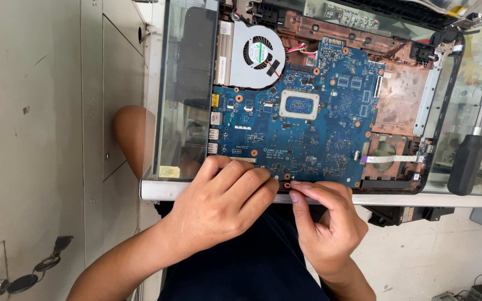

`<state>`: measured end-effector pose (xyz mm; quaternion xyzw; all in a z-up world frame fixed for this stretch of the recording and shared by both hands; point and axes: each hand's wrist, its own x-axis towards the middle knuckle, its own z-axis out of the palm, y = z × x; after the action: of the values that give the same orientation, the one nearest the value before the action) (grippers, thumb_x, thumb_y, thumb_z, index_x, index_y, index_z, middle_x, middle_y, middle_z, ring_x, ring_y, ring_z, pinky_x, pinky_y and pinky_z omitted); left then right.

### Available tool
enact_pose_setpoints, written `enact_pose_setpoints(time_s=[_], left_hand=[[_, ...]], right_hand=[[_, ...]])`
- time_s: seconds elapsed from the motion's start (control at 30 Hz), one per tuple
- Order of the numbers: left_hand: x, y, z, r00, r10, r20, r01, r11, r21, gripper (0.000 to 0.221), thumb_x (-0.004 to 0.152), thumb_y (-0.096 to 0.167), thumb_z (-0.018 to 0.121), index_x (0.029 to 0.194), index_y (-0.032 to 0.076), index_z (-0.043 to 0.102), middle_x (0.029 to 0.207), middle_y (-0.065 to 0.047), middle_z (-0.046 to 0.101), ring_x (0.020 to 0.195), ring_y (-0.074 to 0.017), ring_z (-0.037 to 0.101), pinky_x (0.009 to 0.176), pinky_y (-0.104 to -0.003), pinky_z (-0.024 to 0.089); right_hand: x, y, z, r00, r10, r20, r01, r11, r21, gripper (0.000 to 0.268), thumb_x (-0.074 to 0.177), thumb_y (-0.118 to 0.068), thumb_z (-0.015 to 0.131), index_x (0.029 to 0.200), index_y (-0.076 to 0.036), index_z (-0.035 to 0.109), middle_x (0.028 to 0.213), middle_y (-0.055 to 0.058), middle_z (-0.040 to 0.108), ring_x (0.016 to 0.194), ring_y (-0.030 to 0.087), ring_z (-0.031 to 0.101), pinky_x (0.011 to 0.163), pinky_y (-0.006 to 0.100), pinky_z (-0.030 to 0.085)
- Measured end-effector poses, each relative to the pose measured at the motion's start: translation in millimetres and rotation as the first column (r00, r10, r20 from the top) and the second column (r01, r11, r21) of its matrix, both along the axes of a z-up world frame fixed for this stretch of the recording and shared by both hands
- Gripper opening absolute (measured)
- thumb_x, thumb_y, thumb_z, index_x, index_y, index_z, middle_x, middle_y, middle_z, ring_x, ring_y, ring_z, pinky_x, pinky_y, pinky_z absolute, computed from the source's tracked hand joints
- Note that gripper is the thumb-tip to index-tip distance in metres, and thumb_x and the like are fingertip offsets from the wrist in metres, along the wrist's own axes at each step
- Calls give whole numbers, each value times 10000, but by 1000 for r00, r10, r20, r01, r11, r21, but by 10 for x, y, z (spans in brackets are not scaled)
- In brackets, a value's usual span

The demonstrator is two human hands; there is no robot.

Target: The person uses a screwdriver to remove screws from the bottom of a disassembled laptop. They then use their hands to disconnect a red wire and a white ribbon cable from the motherboard, carefully manipulating the connectors and components.

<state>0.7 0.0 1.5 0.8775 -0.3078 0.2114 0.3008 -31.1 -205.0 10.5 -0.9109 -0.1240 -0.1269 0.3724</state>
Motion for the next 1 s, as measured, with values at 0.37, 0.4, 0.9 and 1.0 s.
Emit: enact_pose_setpoints(time_s=[0.37, 0.4, 0.9, 1.0], left_hand=[[13, 0, 15, 1000, 4, 6, -4, 1000, 3, 22, 1052, 73, 669, 1065, 91, 668, 1042, -46, 645, 891, -208, 632, 728, -329, 418], [14, 0, 18, 1000, 5, 10, -5, 1000, 3, 21, 1052, 76, 678, 1063, 91, 668, 1040, -48, 642, 887, -207, 632, 727, -328, 418], [15, -5, 25, 1000, 5, 6, -5, 1000, -5, 24, 1052, 70, 656, 1052, 89, 671, 1033, -41, 653, 876, -203, 630, 721, -328, 415], [13, -13, 33, 1000, 15, -5, -15, 1000, 6, 15, 1052, 84, 662, 1044, 89, 673, 1023, -39, 642, 879, -197, 627, 724, -331, 412]], right_hand=[[-25, -25, -43, 999, 20, 27, -20, 1000, 6, 214, 897, 63, 762, 1030, -5, 608, 939, 145, 746, 877, 258, 725, 833, 331, 612], [-25, -29, -50, 999, 19, 26, -19, 1000, 1, 214, 899, 60, 763, 1031, -9, 609, 938, 140, 748, 879, 256, 721, 835, 329, 606], [27, -80, -64, 980, 138, 141, -108, 974, -198, 57, 908, 22, 752, 940, 3, 709, 951, 142, 741, 843, 299, 665, 816, 372, 552], [-6, -113, -118, 970, 175, 169, -122, 951, -283, 87, 960, -79, 689, 968, -46, 768, 1036, 120, 676, 897, 268, 670, 861, 383, 501]])
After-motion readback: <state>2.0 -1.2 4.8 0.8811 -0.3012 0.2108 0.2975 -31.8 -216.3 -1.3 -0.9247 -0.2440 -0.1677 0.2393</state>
